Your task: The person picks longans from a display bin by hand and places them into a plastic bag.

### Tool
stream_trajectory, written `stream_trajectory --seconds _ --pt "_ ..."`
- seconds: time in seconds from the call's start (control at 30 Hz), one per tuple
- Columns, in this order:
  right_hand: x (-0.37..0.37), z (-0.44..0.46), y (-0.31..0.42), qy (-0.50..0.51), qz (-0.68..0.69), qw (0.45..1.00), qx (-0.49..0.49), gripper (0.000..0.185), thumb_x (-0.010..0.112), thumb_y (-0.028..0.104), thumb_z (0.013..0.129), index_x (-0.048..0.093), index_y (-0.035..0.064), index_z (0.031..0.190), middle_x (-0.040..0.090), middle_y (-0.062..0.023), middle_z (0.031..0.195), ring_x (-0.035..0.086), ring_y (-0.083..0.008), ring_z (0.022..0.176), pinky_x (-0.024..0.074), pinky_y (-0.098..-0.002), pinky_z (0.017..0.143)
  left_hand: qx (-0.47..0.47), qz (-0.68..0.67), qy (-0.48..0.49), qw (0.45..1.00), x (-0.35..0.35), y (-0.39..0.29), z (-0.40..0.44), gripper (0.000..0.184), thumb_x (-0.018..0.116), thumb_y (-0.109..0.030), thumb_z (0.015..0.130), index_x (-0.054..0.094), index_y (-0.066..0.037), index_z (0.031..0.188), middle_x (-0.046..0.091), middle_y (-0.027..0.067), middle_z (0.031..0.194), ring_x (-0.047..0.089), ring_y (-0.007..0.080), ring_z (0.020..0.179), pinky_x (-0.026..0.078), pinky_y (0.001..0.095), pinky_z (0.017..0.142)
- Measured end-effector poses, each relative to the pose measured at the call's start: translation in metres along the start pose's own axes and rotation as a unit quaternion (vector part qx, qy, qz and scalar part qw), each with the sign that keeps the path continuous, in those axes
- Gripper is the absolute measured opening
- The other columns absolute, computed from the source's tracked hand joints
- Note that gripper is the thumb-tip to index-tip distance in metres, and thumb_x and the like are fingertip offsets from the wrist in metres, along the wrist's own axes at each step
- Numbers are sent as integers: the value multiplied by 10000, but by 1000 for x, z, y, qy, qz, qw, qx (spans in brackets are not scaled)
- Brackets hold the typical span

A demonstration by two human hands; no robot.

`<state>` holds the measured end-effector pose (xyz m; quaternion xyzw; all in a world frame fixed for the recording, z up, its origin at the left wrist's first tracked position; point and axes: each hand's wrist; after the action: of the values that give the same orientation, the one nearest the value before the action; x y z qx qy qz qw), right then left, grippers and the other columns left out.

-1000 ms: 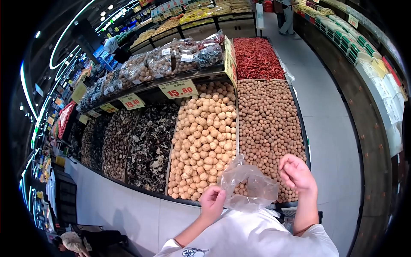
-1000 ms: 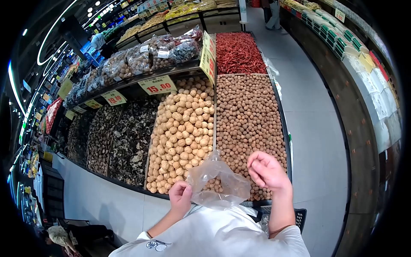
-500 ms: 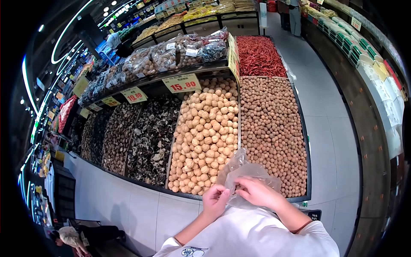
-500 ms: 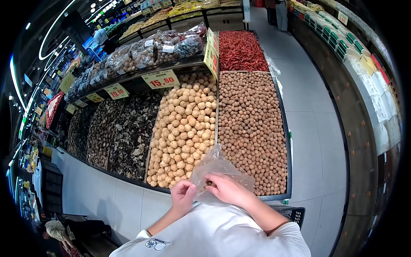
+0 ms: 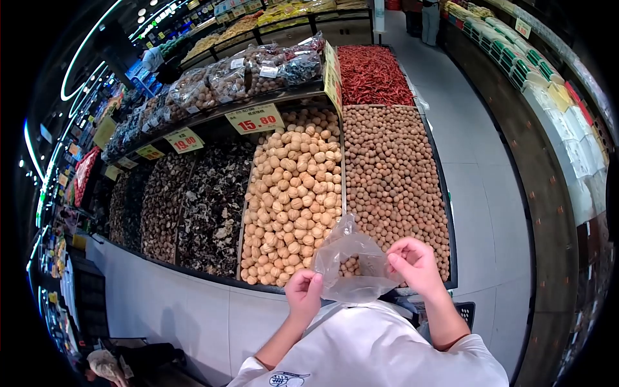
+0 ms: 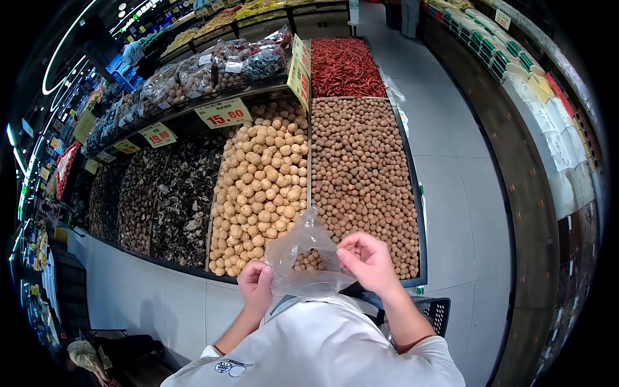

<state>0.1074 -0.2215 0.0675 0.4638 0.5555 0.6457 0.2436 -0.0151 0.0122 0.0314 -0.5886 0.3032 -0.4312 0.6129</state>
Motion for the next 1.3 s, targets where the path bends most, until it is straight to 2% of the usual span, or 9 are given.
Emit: stream_trajectory --seconds 0.17,0.33,0.4,0.43,0.63,0.73,1.0,1.17,1.3 --pt "-12 4 -12 -118 -47 992 -10 95 657 108 978 627 27 1019 645 -4 834 613 -80 693 496 -220 604 -12 22 -7 1000 -2 -4 1 169 607 -108 1012 553 -48 863 541 -50 697 459 14 603 359 188 548" --pt "-30 30 -31 -156 -99 983 -15 153 668 109 966 624 16 1079 633 -1 837 594 -70 694 481 -217 598 -16 17 -2 1000 -15 -2 2 164 606 -109 1012 559 -48 867 550 -52 701 461 11 597 355 185 542" --pt "-35 51 -38 -172 -311 931 -86 242 699 108 932 623 15 1141 628 -12 840 592 -84 708 500 -238 618 -22 10 3 1000 -20 -5 5 163 605 -109 1012 561 -47 868 553 -52 703 461 10 594 357 185 539" --pt "-35 60 -35 -179 -372 909 -50 356 730 137 893 607 31 1209 636 -66 931 619 -142 771 533 -293 696 -28 5 6 1000 -23 -6 6 161 603 -108 1013 563 -45 870 557 -51 704 462 9 591 360 185 537" --pt "-49 127 -70 -169 -607 776 -36 528 720 276 893 519 60 1331 574 -181 1257 635 -346 1072 532 -448 900 -40 -20 8 999 -39 5 13 120 630 -68 994 579 -26 894 578 -38 747 499 13 639 398 180 563" --pt "-44 156 -79 -128 -652 747 15 546 713 296 898 501 58 1341 566 -187 1275 609 -379 1139 528 -477 923 -48 -26 20 998 -40 3 17 109 641 -54 982 585 -17 896 577 -35 744 506 21 649 404 186 571" --pt "-34 218 -110 -76 -738 671 11 510 718 220 873 516 47 1308 564 -194 1224 621 -372 1105 557 -449 880 0 18 99 995 -48 16 26 114 671 -40 952 604 -5 867 582 -15 751 496 33 650 396 196 574" --pt "-41 240 -128 -28 -806 591 21 274 553 118 932 542 69 1202 543 -169 1160 641 -326 1041 575 -442 830 -8 15 102 995 -51 17 39 133 708 -61 927 628 -4 837 585 -6 709 506 58 634 398 216 570" --pt "-42 241 -131 -52 -791 610 8 340 632 150 885 549 80 1207 551 -183 1141 663 -365 960 579 -448 784 -15 13 104 994 -53 23 46 133 710 -59 920 630 -5 828 580 0 694 507 67 622 398 224 563"
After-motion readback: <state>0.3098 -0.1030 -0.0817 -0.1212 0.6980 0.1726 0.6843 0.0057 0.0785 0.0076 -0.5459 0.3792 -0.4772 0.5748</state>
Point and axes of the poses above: each hand's wrist, its own z-axis towards the middle knuckle, its own x-axis out of the palm, y = z × x
